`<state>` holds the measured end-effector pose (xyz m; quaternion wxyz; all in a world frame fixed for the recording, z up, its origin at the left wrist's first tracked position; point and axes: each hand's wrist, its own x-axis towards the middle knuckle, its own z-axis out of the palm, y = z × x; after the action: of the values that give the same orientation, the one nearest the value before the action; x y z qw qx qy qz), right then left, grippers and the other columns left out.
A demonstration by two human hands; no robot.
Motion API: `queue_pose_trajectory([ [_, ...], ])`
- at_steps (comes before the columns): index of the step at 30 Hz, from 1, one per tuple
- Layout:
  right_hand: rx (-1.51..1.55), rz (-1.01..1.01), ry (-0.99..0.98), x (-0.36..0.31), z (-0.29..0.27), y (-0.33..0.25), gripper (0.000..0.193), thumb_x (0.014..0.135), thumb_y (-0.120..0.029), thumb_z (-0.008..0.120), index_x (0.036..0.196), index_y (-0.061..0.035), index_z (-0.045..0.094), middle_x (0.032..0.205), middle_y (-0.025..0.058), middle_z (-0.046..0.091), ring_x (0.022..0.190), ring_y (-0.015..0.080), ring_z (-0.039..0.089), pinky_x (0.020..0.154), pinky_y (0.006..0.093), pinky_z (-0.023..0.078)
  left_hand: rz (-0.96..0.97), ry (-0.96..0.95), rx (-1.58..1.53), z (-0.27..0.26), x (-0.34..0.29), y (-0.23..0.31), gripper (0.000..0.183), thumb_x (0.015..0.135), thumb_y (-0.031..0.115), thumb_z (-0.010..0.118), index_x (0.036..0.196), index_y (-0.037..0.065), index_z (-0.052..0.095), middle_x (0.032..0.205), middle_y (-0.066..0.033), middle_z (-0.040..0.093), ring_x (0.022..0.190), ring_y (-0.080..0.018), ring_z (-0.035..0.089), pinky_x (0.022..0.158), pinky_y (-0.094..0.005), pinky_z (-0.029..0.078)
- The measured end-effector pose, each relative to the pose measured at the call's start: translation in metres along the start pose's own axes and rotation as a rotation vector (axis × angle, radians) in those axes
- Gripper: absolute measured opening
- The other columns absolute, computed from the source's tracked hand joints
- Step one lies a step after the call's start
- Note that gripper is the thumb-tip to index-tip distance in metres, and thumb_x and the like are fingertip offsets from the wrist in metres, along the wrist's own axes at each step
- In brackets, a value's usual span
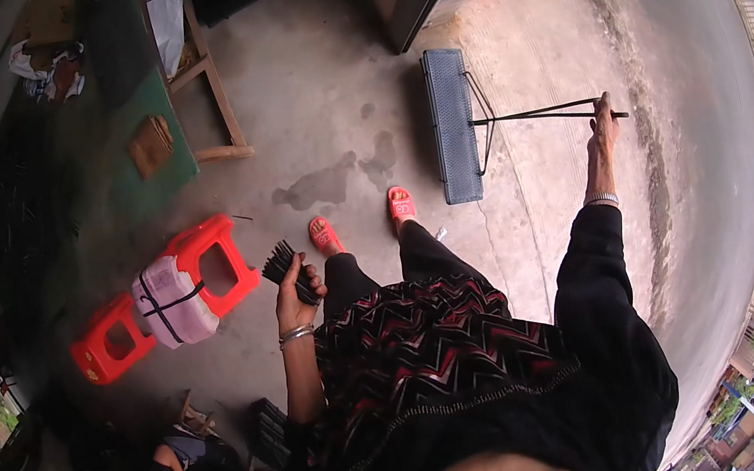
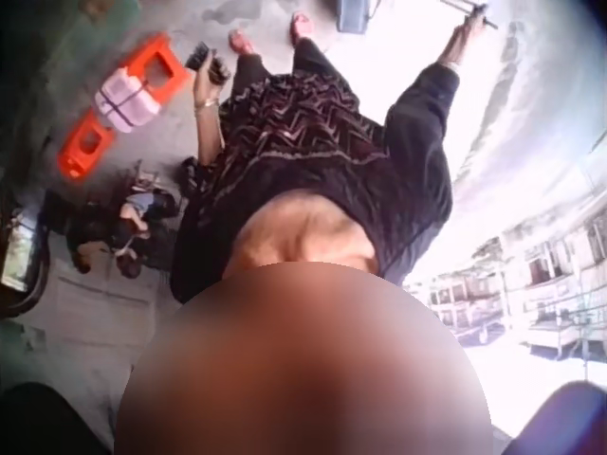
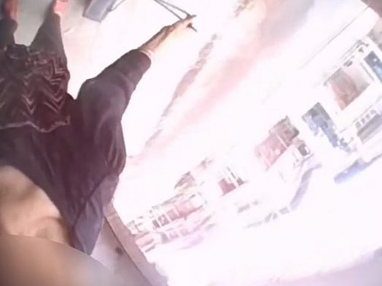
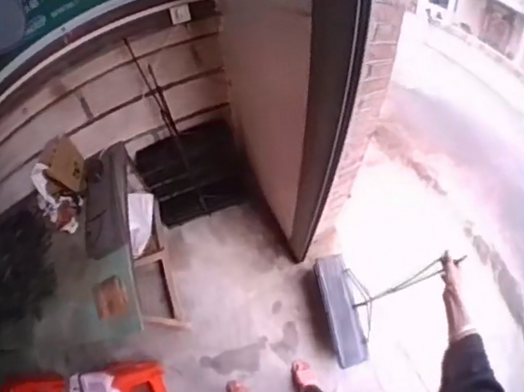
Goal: The person is inserting thin black pins into a perforated base to assemble an industrial brush.
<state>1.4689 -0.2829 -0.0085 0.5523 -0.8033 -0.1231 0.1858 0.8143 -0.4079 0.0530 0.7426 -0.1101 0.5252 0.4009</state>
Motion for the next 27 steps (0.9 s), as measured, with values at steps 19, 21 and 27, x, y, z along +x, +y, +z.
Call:
queue_pose_trajectory([
  [19,0.144,-0.189,-0.607,-0.209,0.038,-0.112,0.055,0.097,-0.045,0.042,0.087,0.0054,0.062,0.088,0.0122,0.063,0.089,0.0202,0.057,0.095,0.0339,0.040,0.082,0.110,-0.211,-0.077,-0.029,-0.045,0.020,0.091,0.032,0.060,0.099,0.015,0.054,0.066,-0.0009,0.053,0.052,-0.0126,0.047,0.047,-0.0282,0.037],
  [21,0.227,-0.291,-0.621,-0.216,0.038,-0.145,0.048,0.100,-0.036,0.040,0.087,0.0060,0.059,0.085,0.0127,0.061,0.087,0.0206,0.057,0.095,0.0346,0.041,0.064,0.101,-0.192,-0.096,-0.020,-0.042,0.020,0.091,0.032,0.060,0.098,0.014,0.056,0.066,-0.0009,0.054,0.052,-0.0124,0.050,0.046,-0.0284,0.040],
  [27,0.344,-0.713,-1.306,-0.258,0.045,-0.293,0.041,0.101,-0.028,0.036,0.099,0.0085,0.054,0.088,0.0126,0.058,0.088,0.0229,0.059,0.082,0.0345,0.051,0.067,0.004,-0.243,-0.149,-0.010,-0.013,0.017,0.090,0.032,0.060,0.090,0.015,0.059,0.064,-0.0006,0.056,0.050,-0.0123,0.052,0.045,-0.0284,0.043],
])
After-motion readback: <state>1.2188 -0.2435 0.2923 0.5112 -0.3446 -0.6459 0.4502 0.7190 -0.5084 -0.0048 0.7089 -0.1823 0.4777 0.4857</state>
